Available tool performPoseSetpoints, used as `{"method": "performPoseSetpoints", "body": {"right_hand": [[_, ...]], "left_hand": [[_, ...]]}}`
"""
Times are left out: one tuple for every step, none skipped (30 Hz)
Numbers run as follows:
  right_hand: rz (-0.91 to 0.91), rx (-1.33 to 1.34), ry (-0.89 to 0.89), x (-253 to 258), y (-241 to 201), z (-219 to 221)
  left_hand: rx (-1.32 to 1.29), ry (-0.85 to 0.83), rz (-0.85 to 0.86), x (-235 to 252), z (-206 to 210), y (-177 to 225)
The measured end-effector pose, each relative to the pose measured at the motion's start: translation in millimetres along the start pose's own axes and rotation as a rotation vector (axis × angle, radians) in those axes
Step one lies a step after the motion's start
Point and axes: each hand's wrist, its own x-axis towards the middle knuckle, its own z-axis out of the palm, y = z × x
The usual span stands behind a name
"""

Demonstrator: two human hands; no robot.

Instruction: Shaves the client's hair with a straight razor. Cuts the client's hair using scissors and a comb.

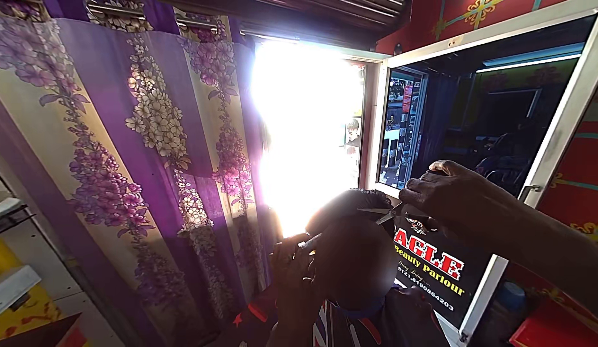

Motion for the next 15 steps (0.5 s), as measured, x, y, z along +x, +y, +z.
{"method": "performPoseSetpoints", "body": {"right_hand": [[0.001,0.009,-0.034,1,-1,1],[0.005,0.019,-0.071,2,-2,1],[0.007,0.029,-0.107,2,-4,1],[0.005,0.034,-0.130,3,-5,1],[-0.003,0.033,-0.132,4,-7,2],[-0.019,0.030,-0.113,5,-10,3],[-0.032,0.021,-0.083,7,-13,4],[-0.043,0.011,-0.048,8,-17,4],[-0.055,0.007,-0.011,9,-20,5],[-0.066,-0.002,0.024,10,-22,7],[-0.074,-0.009,0.049,11,-23,8],[-0.076,-0.009,0.057,12,-24,7],[-0.071,-0.007,0.050,12,-24,4],[-0.060,-0.009,0.026,12,-22,2],[-0.046,-0.009,-0.001,12,-21,0]], "left_hand": [[0.005,0.005,0.002,1,0,-1],[0.009,0.009,0.005,2,0,-1],[0.007,0.015,0.010,2,0,-1],[0.004,0.025,0.016,3,1,-1],[0.001,0.034,0.023,3,1,-1],[0.003,0.042,0.030,3,0,-1],[0.003,0.049,0.035,4,0,0],[0.003,0.056,0.040,4,-1,1],[0.008,0.064,0.040,5,-2,2],[0.016,0.066,0.040,6,-2,3],[0.024,0.065,0.039,6,-3,3],[0.027,0.063,0.038,6,-3,3],[0.025,0.063,0.038,6,-3,3],[0.023,0.063,0.039,7,-3,2],[0.022,0.063,0.039,7,-3,2]]}}
